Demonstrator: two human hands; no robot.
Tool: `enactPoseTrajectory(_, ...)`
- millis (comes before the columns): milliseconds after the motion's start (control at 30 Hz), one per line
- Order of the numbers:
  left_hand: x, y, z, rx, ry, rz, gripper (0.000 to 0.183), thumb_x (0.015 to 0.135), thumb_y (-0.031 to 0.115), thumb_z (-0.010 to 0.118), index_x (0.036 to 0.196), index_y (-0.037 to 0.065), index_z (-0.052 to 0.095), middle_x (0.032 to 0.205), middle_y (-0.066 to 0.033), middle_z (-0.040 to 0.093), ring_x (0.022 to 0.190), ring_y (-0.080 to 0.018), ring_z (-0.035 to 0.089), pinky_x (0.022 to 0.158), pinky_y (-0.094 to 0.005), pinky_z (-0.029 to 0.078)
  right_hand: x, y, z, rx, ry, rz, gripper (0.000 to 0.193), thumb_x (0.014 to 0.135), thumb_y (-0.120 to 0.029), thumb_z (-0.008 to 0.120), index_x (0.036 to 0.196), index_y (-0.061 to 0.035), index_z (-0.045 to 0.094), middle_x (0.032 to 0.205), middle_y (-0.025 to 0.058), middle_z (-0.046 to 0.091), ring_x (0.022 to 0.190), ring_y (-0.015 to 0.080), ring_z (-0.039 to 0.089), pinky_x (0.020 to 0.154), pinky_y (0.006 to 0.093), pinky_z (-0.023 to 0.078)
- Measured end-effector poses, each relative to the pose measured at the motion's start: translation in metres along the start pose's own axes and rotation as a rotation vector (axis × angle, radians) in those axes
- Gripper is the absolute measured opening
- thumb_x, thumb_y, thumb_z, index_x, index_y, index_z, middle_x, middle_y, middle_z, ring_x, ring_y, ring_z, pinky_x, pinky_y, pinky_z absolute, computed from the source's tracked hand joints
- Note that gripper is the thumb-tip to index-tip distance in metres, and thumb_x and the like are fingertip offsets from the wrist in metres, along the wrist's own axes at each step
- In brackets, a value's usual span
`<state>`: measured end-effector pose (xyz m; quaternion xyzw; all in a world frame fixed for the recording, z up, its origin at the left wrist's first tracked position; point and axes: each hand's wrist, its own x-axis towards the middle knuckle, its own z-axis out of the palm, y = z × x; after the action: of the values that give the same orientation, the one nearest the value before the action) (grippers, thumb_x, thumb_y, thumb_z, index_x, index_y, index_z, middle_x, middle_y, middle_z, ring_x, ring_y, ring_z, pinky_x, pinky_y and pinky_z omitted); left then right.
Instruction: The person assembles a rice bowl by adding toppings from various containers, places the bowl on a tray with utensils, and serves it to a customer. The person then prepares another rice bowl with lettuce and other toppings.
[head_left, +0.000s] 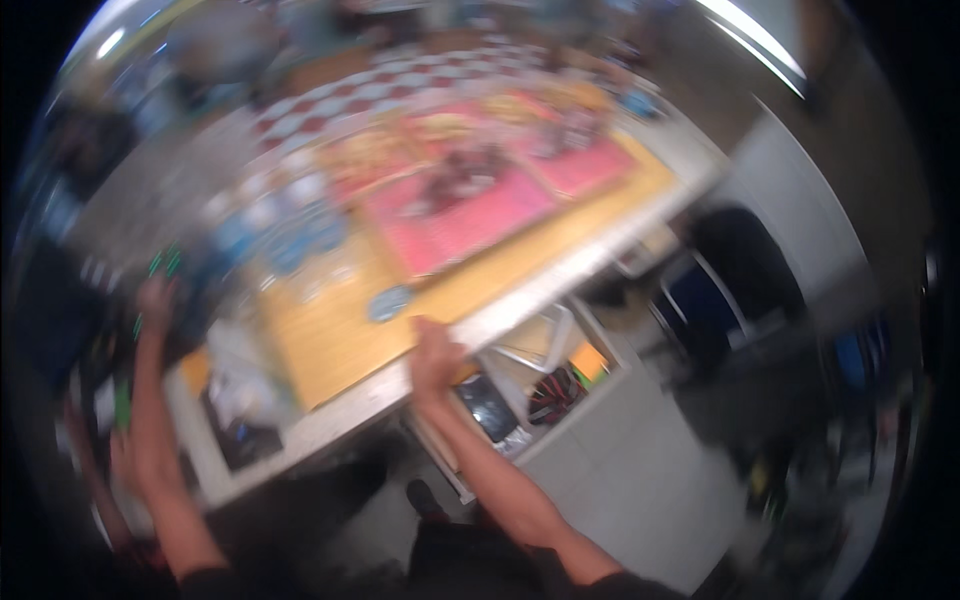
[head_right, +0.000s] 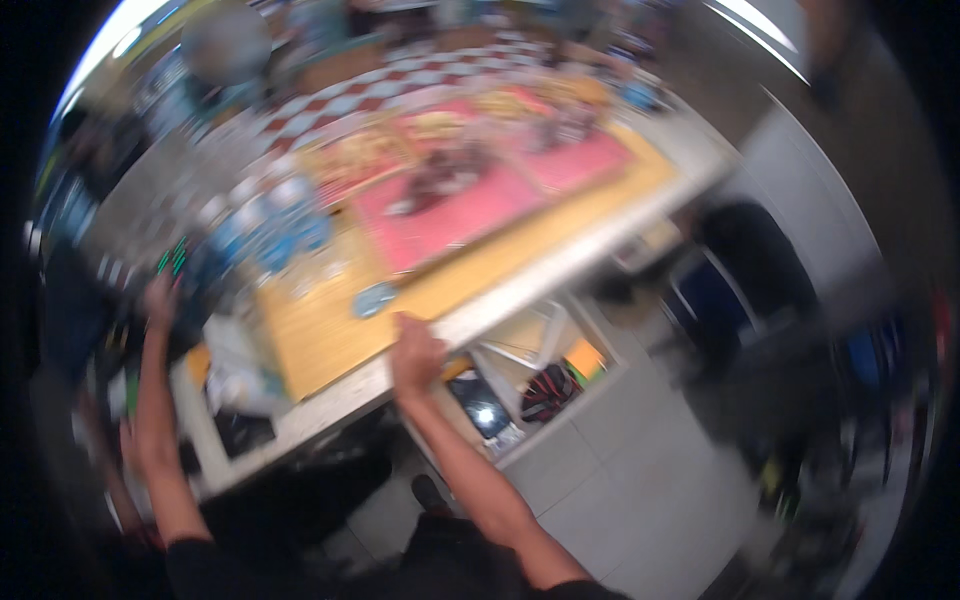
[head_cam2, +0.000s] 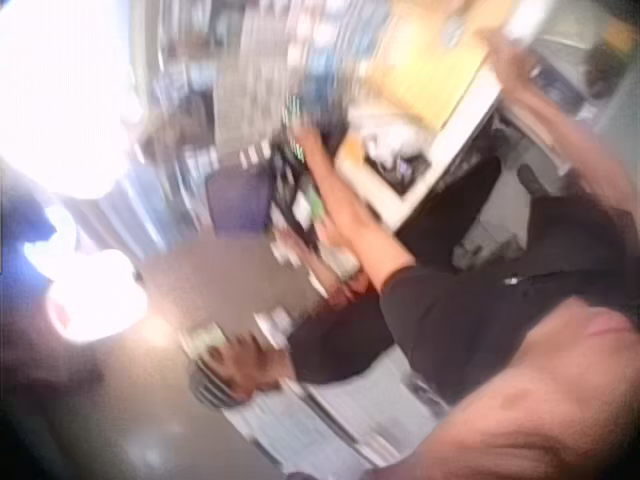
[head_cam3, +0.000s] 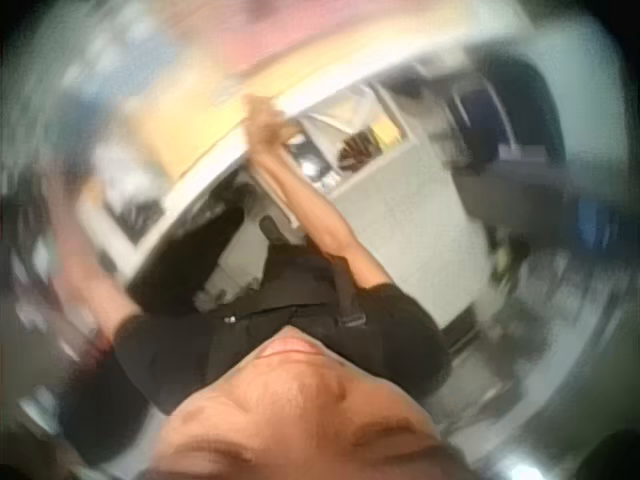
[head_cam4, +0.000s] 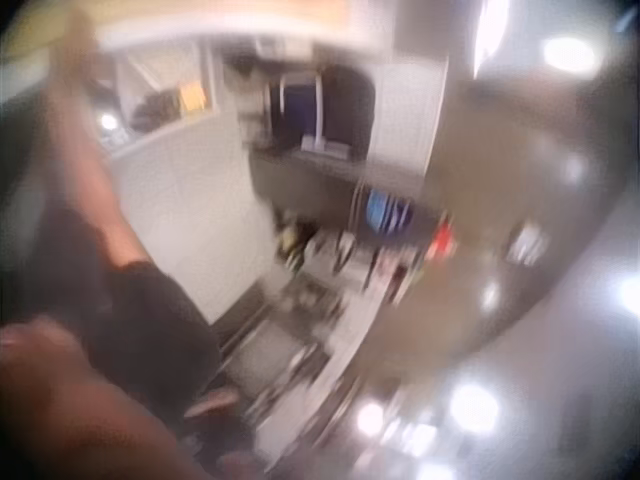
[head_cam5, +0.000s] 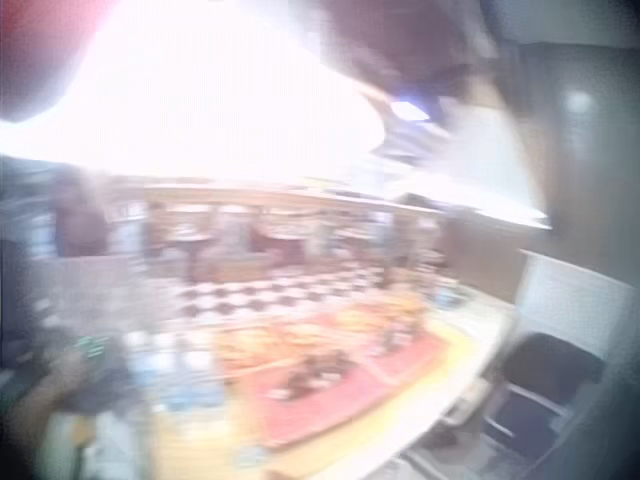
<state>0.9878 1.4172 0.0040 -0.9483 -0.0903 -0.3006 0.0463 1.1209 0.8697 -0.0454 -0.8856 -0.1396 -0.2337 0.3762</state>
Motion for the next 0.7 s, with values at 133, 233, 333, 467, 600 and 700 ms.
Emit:
enactPoseTrajectory(133, -0.008, -0.1, -0.094, 0.211, -0.315, -0.023, 0.051, 0.088, 0.018, 0.064, 0.138, 0.015, 0.053, 0.095, -0.0253, 0.067, 0.082, -0.0469, 0.064, 0.07, -0.0571, 0.05, 0.01, -0.021, -0.013, 0.569, -0.183, 0.042, 0.021, 0.094, -0.008, 0.054, 0.108, -0.0093, 0.068, 0.101, 0.0083, 0.069, 0.093, 0.0239, 0.066, 0.08, 0.0401, 0.046)
enactPoseTrajectory(233, 0.037, -0.028, -0.072, 0.017, -0.319, 0.027, 0.051, 0.085, 0.011, 0.067, 0.134, 0.002, 0.054, 0.115, -0.0261, 0.063, 0.104, -0.0441, 0.061, 0.09, -0.0488, 0.05, 0.024, 0.046, -0.06, 0.967, -0.423, 0.249, 0.02, 0.098, -0.014, 0.054, 0.11, -0.0054, 0.067, 0.101, 0.0065, 0.069, 0.09, 0.0171, 0.065, 0.08, 0.0343, 0.05)
enactPoseTrajectory(333, 0.035, -0.02, -0.156, 0.11, -0.17, -0.204, 0.048, 0.086, 0.007, 0.068, 0.129, -0.008, 0.053, 0.123, -0.025, 0.061, 0.114, -0.0369, 0.06, 0.1, -0.0424, 0.045, 0.037, 0.124, -0.153, 1.083, -0.575, 0.424, 0.022, 0.1, -0.017, 0.056, 0.112, -0.0024, 0.067, 0.103, 0.0031, 0.068, 0.09, 0.0103, 0.062, 0.08, 0.0275, 0.051)
enactPoseTrajectory(467, -0.018, 0.077, -0.205, -0.231, -0.078, -0.696, 0.037, 0.098, 0.019, 0.06, 0.124, -0.007, 0.06, 0.123, -0.0192, 0.065, 0.112, -0.027, 0.061, 0.1, -0.0352, 0.045, 0.048, 0.315, -0.277, 0.87, -0.484, 0.535, 0.024, 0.102, -0.015, 0.052, 0.117, -0.0015, 0.066, 0.11, 0.0044, 0.068, 0.095, 0.0109, 0.063, 0.081, 0.0269, 0.052)
enactPoseTrajectory(600, -0.102, 0.222, -0.205, -0.234, 0.356, -0.92, 0.03, 0.1, 0.018, 0.059, 0.122, 0.001, 0.067, 0.115, -0.0136, 0.07, 0.103, -0.0189, 0.066, 0.084, -0.0322, 0.053, 0.111, 0.472, -0.416, 0.551, -0.396, 0.591, 0.026, 0.102, -0.017, 0.051, 0.116, -0.0018, 0.067, 0.102, 0.0022, 0.069, 0.091, 0.0091, 0.062, 0.078, 0.0263, 0.05)
enactPoseTrajectory(700, -0.116, 0.325, -0.187, -0.019, 0.581, -0.827, 0.03, 0.101, 0.02, 0.057, 0.12, 0.0, 0.068, 0.115, -0.0129, 0.071, 0.1, -0.021, 0.067, 0.087, -0.033, 0.052, 0.167, 0.542, -0.436, 0.524, -0.425, 0.551, 0.026, 0.102, -0.018, 0.051, 0.116, -0.0022, 0.067, 0.098, 0.0017, 0.068, 0.088, 0.0091, 0.061, 0.076, 0.0261, 0.05)
